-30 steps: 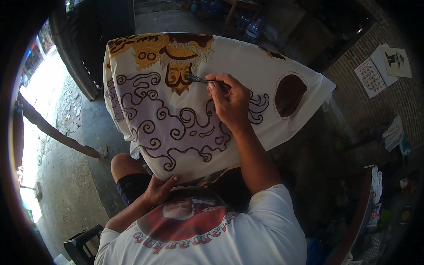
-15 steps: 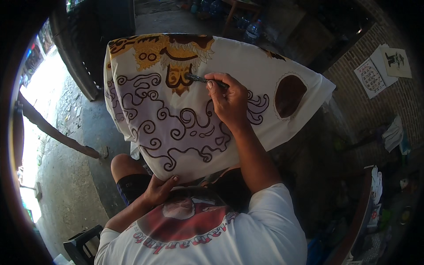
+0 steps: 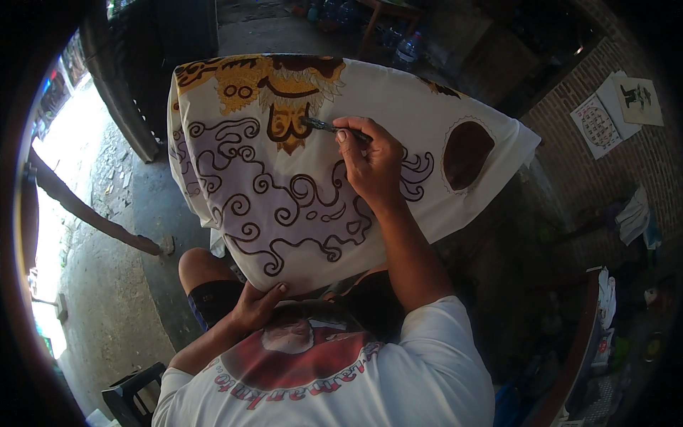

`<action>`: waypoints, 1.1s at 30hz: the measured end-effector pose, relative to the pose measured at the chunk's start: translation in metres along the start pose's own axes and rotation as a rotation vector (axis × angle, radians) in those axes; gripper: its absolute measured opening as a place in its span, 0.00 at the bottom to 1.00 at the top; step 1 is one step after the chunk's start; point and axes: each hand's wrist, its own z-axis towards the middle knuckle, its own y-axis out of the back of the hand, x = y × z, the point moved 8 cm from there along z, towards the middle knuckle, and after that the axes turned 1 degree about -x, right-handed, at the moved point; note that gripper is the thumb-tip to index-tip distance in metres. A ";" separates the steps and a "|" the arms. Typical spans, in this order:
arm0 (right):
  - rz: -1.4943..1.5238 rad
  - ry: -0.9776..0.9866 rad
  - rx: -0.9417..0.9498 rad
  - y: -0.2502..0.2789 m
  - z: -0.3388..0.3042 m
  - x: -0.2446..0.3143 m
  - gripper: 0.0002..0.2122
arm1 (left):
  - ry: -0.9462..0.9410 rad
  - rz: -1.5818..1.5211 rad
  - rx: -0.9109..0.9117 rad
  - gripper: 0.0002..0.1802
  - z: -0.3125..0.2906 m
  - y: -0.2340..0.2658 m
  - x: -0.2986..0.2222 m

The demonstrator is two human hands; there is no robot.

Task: Apply wax or dye to a batik fabric using a canting tool or brush.

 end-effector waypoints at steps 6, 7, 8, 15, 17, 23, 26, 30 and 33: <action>0.019 0.015 -0.015 0.000 0.002 0.007 0.07 | 0.012 -0.009 -0.005 0.21 0.000 0.000 0.001; 0.018 0.016 -0.016 0.000 0.002 0.006 0.07 | 0.012 -0.009 -0.004 0.21 0.000 0.000 0.001; 0.008 0.015 0.002 -0.002 0.001 0.004 0.07 | 0.023 -0.027 -0.013 0.21 -0.001 -0.001 0.002; -0.018 0.014 -0.004 -0.001 -0.001 0.001 0.07 | 0.019 -0.067 -0.018 0.21 -0.001 -0.001 0.000; 0.023 -0.002 -0.001 0.001 -0.002 0.001 0.07 | 0.036 -0.071 -0.017 0.21 -0.001 -0.001 0.000; 0.055 0.020 -0.051 0.001 0.001 0.004 0.06 | 0.039 -0.074 -0.009 0.21 -0.002 -0.002 0.000; 0.028 0.033 -0.046 0.000 0.001 0.004 0.06 | 0.031 -0.076 -0.019 0.21 -0.001 -0.002 0.001; 0.043 0.025 -0.039 0.001 -0.001 0.001 0.05 | 0.028 -0.070 -0.008 0.22 0.000 -0.002 -0.001; 0.118 -0.028 -0.035 0.004 -0.004 0.000 0.05 | 0.033 -0.123 -0.007 0.22 0.000 -0.003 -0.001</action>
